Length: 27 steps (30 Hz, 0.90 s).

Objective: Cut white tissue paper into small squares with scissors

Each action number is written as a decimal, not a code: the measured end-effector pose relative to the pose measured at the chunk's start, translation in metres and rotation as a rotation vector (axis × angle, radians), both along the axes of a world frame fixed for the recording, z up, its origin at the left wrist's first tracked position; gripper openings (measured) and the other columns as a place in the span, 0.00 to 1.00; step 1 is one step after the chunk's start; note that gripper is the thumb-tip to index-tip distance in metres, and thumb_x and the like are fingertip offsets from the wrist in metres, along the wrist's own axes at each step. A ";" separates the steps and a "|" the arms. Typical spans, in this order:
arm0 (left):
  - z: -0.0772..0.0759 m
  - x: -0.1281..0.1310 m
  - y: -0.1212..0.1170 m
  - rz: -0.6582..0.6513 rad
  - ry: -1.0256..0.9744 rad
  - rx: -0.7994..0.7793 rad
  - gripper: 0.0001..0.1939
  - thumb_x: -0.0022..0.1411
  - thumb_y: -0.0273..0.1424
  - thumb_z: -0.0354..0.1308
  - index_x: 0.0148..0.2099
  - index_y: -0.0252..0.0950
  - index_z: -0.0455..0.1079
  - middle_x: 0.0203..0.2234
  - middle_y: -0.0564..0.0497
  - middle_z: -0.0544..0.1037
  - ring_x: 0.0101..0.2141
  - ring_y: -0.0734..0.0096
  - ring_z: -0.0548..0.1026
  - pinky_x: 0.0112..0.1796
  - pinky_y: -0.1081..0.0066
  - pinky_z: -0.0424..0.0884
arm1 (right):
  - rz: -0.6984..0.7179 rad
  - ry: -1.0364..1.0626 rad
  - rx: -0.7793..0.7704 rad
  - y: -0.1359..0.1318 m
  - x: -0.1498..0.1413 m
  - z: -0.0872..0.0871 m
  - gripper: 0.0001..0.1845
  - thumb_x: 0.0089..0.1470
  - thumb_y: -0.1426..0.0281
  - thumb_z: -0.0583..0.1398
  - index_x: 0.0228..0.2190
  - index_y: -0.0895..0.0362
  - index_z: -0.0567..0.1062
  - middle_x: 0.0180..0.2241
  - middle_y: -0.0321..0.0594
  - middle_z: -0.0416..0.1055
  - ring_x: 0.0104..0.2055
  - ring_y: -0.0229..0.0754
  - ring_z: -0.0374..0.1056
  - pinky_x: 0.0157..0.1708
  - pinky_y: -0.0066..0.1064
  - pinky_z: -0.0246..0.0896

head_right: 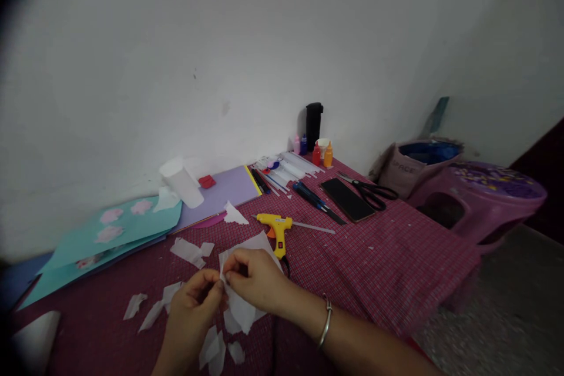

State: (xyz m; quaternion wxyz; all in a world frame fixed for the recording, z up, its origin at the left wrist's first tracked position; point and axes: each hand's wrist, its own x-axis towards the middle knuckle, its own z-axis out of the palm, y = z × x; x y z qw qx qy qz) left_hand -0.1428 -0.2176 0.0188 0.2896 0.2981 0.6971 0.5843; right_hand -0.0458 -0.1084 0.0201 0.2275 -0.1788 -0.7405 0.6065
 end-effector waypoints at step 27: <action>-0.003 -0.005 -0.001 -0.089 -0.355 0.034 0.14 0.45 0.40 0.65 0.26 0.35 0.68 0.11 0.57 0.69 0.13 0.78 0.64 0.16 0.77 0.62 | 0.090 0.045 -0.738 0.002 -0.003 0.002 0.15 0.35 0.65 0.67 0.22 0.58 0.68 0.17 0.26 0.64 0.19 0.29 0.55 0.23 0.25 0.47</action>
